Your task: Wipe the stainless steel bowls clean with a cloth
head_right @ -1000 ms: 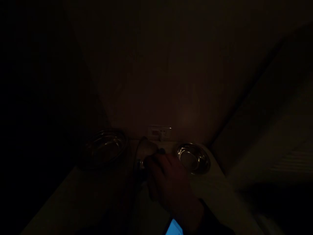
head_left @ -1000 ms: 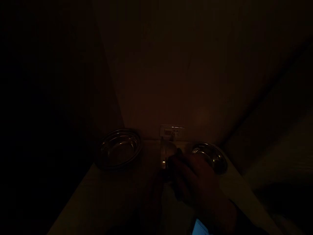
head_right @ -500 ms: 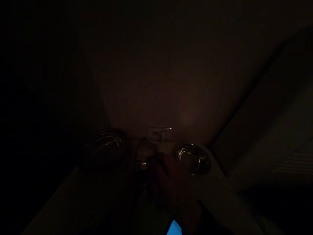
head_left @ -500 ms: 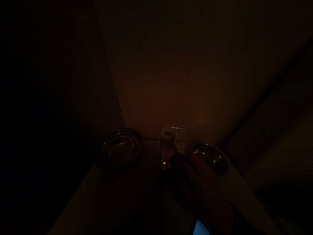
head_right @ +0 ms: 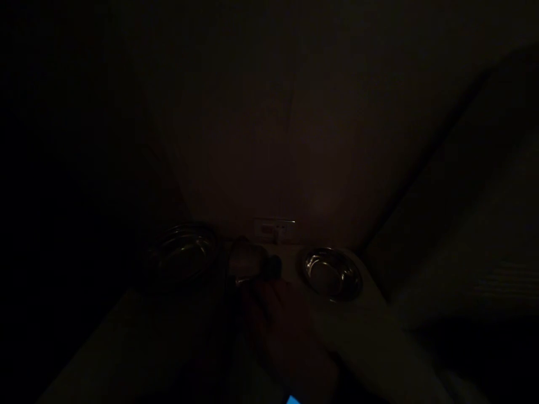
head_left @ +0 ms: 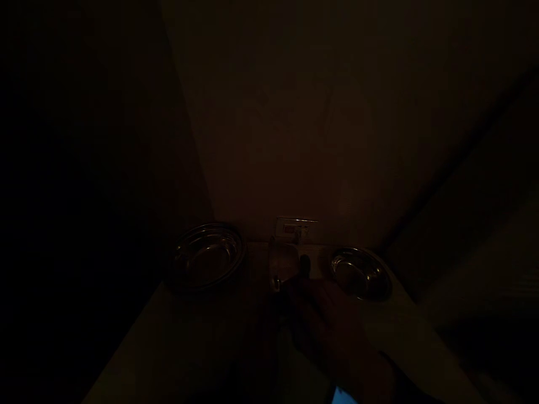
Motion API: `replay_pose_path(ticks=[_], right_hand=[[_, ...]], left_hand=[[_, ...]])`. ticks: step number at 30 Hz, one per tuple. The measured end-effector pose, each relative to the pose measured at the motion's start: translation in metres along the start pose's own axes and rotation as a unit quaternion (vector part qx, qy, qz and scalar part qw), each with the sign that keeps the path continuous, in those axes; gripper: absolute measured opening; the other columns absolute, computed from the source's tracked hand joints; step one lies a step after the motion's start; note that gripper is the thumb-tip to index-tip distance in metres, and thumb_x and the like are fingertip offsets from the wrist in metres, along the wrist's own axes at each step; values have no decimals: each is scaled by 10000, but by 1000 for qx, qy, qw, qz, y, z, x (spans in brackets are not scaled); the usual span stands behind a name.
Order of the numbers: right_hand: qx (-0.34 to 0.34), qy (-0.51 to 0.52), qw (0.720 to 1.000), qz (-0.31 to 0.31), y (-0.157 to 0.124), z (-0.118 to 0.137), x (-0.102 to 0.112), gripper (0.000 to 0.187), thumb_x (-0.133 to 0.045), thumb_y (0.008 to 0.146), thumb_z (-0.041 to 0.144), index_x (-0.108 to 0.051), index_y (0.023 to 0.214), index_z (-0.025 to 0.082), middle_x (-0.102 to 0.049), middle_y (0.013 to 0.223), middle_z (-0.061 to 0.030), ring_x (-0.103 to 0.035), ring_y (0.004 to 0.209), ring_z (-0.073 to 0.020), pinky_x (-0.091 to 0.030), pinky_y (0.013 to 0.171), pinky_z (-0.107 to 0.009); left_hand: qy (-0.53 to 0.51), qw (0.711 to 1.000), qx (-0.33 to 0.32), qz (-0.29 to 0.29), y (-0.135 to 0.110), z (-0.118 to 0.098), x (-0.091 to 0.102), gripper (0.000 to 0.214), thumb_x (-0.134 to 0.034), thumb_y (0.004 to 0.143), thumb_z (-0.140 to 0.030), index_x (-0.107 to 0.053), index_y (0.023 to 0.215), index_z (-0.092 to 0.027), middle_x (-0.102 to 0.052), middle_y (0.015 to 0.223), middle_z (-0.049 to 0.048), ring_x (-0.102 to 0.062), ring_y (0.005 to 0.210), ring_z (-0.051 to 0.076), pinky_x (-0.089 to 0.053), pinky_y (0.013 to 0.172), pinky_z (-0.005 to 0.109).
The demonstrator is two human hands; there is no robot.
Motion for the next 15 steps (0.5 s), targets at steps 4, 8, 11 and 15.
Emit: replay_pose_path(ticks=[4, 8, 11, 15], right_hand=[[-34, 0, 999, 1, 1, -5, 1, 266, -524, 870, 138, -575, 1124, 78, -633, 974, -144, -565, 819, -227, -506, 638, -354], [-46, -20, 999, -14, 0, -7, 4, 263, -515, 871, 123, -575, 1118, 59, -628, 963, -159, -566, 820, -224, -498, 633, -341], [4, -22, 1000, 6, -1, 0, 2, 289, -526, 866, 125, -570, 1148, 84, -636, 999, -142, -562, 871, -234, -496, 677, -358], [-47, -17, 999, -10, 3, -10, 7, 241, -509, 886, 166, -599, 1099, 101, -637, 954, -126, -568, 815, -212, -494, 647, -345]], left_hand=[[-10, 1000, 5, 7, 0, 1, -3, 295, -497, 889, -341, -563, 1132, -187, -573, 1172, 85, -584, 975, 181, -505, 833, 387], [-17, 1000, 9, 17, -1, 3, -6, 301, -503, 885, -348, -566, 1126, -177, -580, 1160, 81, -586, 973, 187, -506, 830, 390], [-19, 1000, 9, 22, -2, 3, -8, 286, -489, 894, -343, -569, 1123, -194, -575, 1174, 86, -584, 975, 175, -503, 839, 383], [-22, 999, 7, 27, -3, 4, -8, 296, -501, 887, -344, -567, 1126, -182, -578, 1166, 83, -586, 974, 183, -504, 833, 387]])
Point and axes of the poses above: each hand's wrist, its own y-axis towards the middle knuckle, its own x-axis out of the back of the hand, z = x × y, the point moved 5 cm from there along y, towards the middle knuckle
